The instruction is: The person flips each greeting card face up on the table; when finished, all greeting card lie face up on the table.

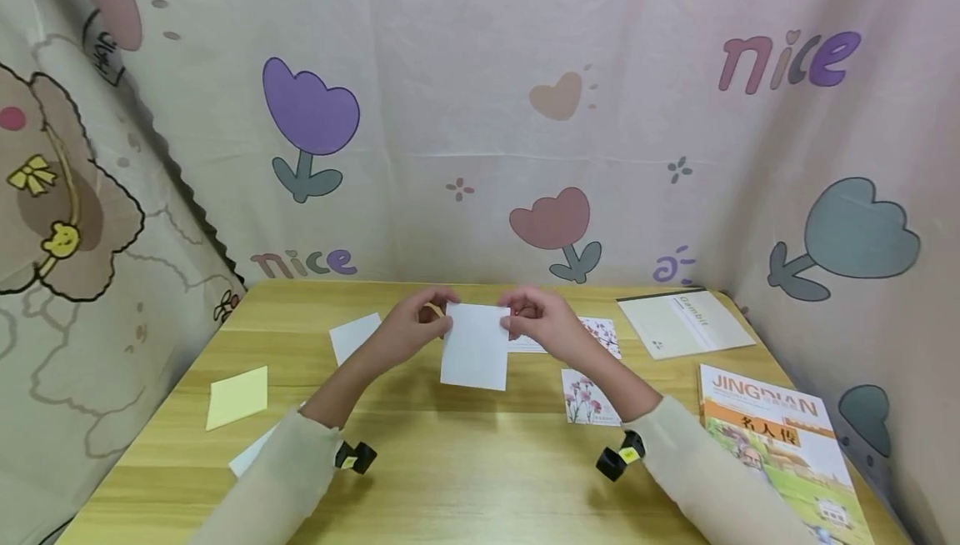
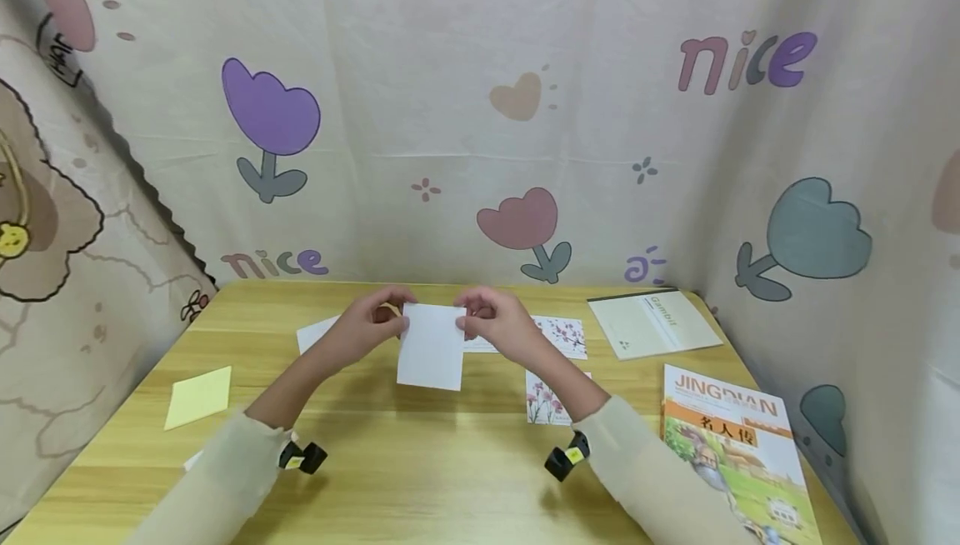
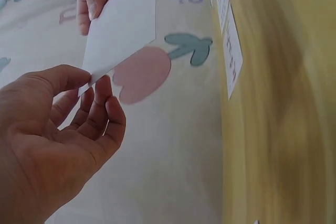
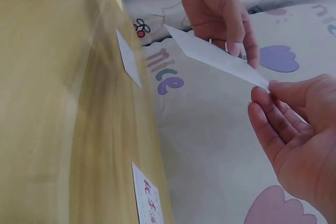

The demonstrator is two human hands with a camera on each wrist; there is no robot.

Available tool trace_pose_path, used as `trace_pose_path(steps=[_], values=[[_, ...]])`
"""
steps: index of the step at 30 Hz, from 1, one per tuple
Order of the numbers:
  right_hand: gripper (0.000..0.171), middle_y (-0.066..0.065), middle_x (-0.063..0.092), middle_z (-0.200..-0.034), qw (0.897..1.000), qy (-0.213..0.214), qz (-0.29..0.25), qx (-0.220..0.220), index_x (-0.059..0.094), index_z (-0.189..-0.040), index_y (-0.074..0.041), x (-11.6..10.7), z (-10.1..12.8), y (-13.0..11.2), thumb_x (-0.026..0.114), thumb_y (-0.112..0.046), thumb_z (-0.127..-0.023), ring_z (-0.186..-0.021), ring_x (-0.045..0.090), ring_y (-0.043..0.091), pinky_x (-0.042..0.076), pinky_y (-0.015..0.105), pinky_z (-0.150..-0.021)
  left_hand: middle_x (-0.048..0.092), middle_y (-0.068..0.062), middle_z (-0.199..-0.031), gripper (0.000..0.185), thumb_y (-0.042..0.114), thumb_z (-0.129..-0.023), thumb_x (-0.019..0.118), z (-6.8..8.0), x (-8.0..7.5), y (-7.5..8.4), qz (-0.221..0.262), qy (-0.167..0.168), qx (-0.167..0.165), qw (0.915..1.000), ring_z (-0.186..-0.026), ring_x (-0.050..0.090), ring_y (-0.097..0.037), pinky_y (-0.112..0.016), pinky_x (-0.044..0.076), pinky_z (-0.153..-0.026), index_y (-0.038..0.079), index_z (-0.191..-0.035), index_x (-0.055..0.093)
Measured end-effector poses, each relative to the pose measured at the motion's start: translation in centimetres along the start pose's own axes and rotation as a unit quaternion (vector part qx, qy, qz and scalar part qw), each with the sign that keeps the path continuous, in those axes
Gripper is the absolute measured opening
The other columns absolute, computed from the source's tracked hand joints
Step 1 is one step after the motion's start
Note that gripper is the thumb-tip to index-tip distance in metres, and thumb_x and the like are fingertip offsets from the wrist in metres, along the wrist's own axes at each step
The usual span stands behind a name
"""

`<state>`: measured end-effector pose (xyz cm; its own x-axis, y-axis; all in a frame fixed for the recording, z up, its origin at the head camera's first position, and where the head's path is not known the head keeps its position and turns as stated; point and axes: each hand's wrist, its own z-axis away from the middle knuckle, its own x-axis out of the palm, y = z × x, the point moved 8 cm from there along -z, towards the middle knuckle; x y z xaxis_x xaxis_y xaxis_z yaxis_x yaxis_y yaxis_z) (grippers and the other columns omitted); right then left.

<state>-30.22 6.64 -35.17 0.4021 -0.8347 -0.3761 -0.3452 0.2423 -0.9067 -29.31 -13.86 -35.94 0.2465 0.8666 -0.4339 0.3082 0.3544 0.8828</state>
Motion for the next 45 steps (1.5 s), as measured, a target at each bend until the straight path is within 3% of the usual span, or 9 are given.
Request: trace_pose_path(steps=[6, 11, 17, 21, 24, 31, 38, 45], values=[[0.026, 0.009, 0.069, -0.09, 1.0, 0.006, -0.012, 0.009, 0.067, -0.121, -0.017, -0.1, 2.5, -0.2, 0.07, -0.021, -0.095, -0.087, 0.068, 0.038, 0.058, 0.041, -0.081, 0.057, -0.01, -0.115, 0.027, 0.013, -0.099, 0.063, 1.2, 1.7, 0.3, 0.037, -0.017, 0.005, 0.9992, -0.089, 0.061, -0.04, -0.03, 0.056, -0.076, 0.017, -0.126, 0.061], [0.023, 0.009, 0.07, -0.089, 1.0, -0.001, -0.021, 0.017, 0.069, -0.119, -0.016, 0.2, 3.9, -0.1, 0.068, -0.02, -0.097, -0.085, 0.068, 0.036, 0.058, 0.035, -0.079, 0.058, -0.011, -0.119, 0.028, 0.015, -0.099, 0.063, 1.7, 2.9, -0.1, 0.057, -0.034, -0.006, 0.9978, -0.088, 0.062, -0.028, -0.031, 0.057, -0.079, 0.016, -0.127, 0.061], [0.027, 0.009, 0.071, -0.1, 0.999, -0.041, -0.031, 0.0, 0.067, -0.125, -0.013, 1.0, 4.3, -0.5, 0.065, -0.022, -0.099, -0.09, 0.068, 0.028, 0.058, 0.034, -0.084, 0.058, -0.012, -0.121, 0.029, 0.016, -0.099, 0.063, 1.9, 3.8, -0.8, 0.074, -0.04, -0.016, 0.9963, -0.089, 0.062, -0.026, -0.043, 0.058, -0.083, 0.015, -0.128, 0.061], [0.03, 0.012, 0.071, -0.111, 0.995, -0.084, -0.043, -0.03, 0.064, -0.128, -0.009, 1.6, 4.8, -1.5, 0.066, -0.016, -0.098, -0.098, 0.069, 0.023, 0.058, 0.033, -0.086, 0.058, -0.013, -0.124, 0.031, 0.02, -0.1, 0.063, 1.9, 4.8, -1.1, 0.101, -0.07, -0.015, 0.9923, -0.093, 0.062, -0.027, -0.054, 0.055, -0.089, 0.013, -0.131, 0.06], [0.032, 0.015, 0.071, -0.112, 0.992, -0.105, -0.042, -0.051, 0.063, -0.128, -0.007, 2.0, 5.1, -1.9, 0.067, -0.013, -0.097, -0.1, 0.069, 0.02, 0.058, 0.034, -0.087, 0.059, -0.012, -0.126, 0.033, 0.022, -0.101, 0.063, 1.9, 5.5, -1.1, 0.122, -0.092, -0.017, 0.9881, -0.098, 0.062, -0.026, -0.052, 0.054, -0.09, 0.011, -0.132, 0.059], [0.025, 0.006, 0.069, -0.108, 0.996, -0.071, -0.006, -0.062, 0.067, -0.12, -0.015, 1.6, 5.0, -2.0, 0.07, -0.016, -0.096, -0.096, 0.067, 0.02, 0.058, 0.033, -0.083, 0.061, -0.011, -0.127, 0.034, 0.024, -0.101, 0.062, 1.9, 6.6, -1.0, 0.152, -0.121, -0.029, 0.9805, -0.102, 0.06, -0.026, -0.048, 0.054, -0.092, 0.011, -0.133, 0.058], [0.016, 0.005, 0.066, -0.104, 0.995, -0.053, -0.001, -0.084, 0.067, -0.108, -0.015, 1.3, 5.0, -2.2, 0.073, -0.015, -0.093, -0.088, 0.065, 0.022, 0.056, 0.032, -0.074, 0.06, -0.01, -0.131, 0.036, 0.025, -0.101, 0.062, 1.6, 6.5, -0.7, 0.125, -0.106, -0.019, 0.9863, -0.102, 0.06, -0.027, -0.041, 0.054, -0.087, 0.012, -0.135, 0.057], [0.014, 0.002, 0.066, -0.103, 0.997, -0.022, 0.025, -0.074, 0.069, -0.106, -0.017, -0.1, 5.2, -2.0, 0.074, -0.017, -0.093, -0.089, 0.067, 0.021, 0.055, 0.03, -0.073, 0.059, -0.007, -0.136, 0.037, 0.025, -0.1, 0.065, 2.1, 4.4, 0.9, 0.073, -0.039, -0.014, 0.9964, -0.111, 0.062, -0.03, -0.047, 0.053, -0.093, 0.018, -0.135, 0.058]])
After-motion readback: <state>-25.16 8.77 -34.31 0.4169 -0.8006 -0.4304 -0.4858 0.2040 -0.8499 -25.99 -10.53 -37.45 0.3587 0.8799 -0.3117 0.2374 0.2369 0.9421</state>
